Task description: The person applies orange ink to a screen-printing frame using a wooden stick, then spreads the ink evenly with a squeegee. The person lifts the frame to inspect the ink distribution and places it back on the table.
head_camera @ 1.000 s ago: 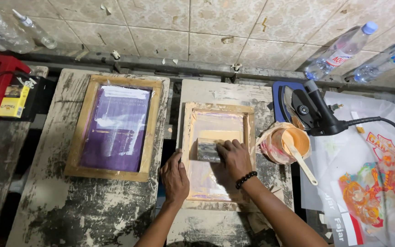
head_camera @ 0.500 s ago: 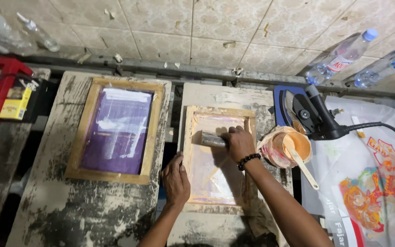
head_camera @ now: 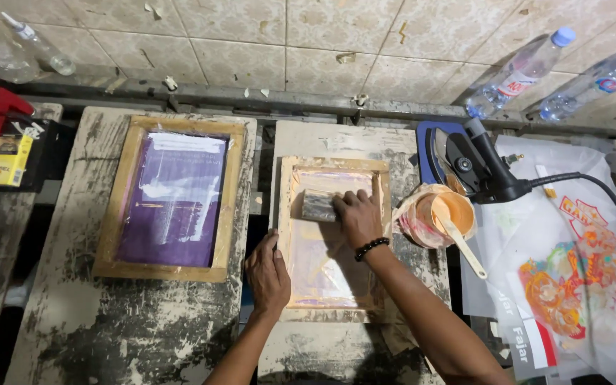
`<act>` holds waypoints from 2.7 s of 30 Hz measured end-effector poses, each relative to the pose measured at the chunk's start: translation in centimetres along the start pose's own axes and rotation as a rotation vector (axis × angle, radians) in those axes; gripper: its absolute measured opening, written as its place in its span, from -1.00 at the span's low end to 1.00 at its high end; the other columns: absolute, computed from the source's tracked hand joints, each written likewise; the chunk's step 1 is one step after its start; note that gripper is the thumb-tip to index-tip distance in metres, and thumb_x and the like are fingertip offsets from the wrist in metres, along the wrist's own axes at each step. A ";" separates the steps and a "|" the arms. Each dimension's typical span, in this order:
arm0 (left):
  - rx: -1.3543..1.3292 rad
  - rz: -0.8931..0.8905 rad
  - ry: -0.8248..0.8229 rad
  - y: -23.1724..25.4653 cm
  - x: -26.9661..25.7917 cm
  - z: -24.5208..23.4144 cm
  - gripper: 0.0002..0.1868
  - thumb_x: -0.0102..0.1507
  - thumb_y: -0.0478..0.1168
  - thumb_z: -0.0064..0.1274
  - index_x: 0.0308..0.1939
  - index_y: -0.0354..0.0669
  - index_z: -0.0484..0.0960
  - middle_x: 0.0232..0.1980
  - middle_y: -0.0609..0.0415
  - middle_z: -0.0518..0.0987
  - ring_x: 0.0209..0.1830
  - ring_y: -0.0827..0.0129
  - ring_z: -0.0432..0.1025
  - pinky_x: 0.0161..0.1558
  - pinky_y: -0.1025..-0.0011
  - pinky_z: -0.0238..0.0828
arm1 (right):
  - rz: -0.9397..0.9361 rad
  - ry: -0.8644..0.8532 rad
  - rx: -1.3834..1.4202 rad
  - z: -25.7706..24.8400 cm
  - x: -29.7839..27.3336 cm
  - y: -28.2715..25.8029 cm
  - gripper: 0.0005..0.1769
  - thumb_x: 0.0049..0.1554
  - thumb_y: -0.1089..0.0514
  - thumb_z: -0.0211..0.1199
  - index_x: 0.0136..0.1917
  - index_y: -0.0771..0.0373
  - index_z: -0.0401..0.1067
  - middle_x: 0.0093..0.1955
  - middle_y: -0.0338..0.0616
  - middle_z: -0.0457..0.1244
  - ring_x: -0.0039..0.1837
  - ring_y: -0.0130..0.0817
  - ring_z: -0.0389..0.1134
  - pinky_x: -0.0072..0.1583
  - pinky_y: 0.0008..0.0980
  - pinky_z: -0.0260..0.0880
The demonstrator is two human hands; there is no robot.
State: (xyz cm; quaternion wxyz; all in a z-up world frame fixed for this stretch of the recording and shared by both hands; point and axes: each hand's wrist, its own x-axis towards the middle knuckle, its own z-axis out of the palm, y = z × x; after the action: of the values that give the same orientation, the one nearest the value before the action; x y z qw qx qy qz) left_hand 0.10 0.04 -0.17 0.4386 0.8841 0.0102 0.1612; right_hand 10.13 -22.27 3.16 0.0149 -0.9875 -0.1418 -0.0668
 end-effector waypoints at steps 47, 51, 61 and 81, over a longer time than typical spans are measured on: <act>0.021 -0.019 0.015 -0.2 0.0 0.1 -0.58 0.48 -0.07 -0.37 0.29 0.01 0.54 0.35 0.15 0.58 0.35 0.21 0.43 0.19 0.18 0.21 | -0.009 -0.132 0.140 -1.3 -5.2 -1.7 -0.74 0.17 0.11 0.29 0.15 0.06 0.51 -0.13 -0.19 0.35 -0.07 -0.23 0.27 -0.13 -0.25 0.36; 0.012 -0.069 -0.027 -0.2 -0.4 0.0 -0.58 0.45 -0.11 -0.32 0.33 0.04 0.51 0.40 0.16 0.55 0.37 0.18 0.42 0.19 0.11 0.18 | -0.028 -0.154 0.176 -3.9 -3.6 0.3 -0.79 0.11 0.20 0.37 0.05 0.01 0.59 -0.26 -0.29 0.36 -0.16 -0.25 0.28 -0.17 -0.31 0.40; 0.000 -0.047 0.015 -0.1 0.1 0.0 -0.58 0.46 -0.10 -0.33 0.31 0.02 0.54 0.35 0.13 0.59 0.34 0.20 0.44 0.18 0.17 0.22 | -0.002 -0.199 0.130 -0.1 2.7 1.3 -0.87 0.16 0.20 0.34 -0.08 -0.06 0.60 -0.30 -0.27 0.33 -0.09 -0.19 0.34 0.06 -0.09 0.44; 0.003 -0.040 -0.002 -0.5 -0.5 0.3 -0.58 0.48 -0.08 -0.36 0.30 0.00 0.53 0.33 0.11 0.59 0.36 0.18 0.41 0.22 0.17 0.21 | 0.032 -0.389 0.127 -0.6 5.2 2.5 -0.83 0.21 0.17 0.25 0.06 -0.03 0.55 -0.21 -0.19 0.34 -0.04 -0.29 0.36 -0.09 -0.41 0.52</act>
State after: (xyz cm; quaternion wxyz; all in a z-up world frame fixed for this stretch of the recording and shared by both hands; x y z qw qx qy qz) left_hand -0.24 0.02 -0.83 0.4405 0.8845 0.0275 0.1513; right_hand 15.66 -23.21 4.38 0.0505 -0.9810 -0.1304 0.1345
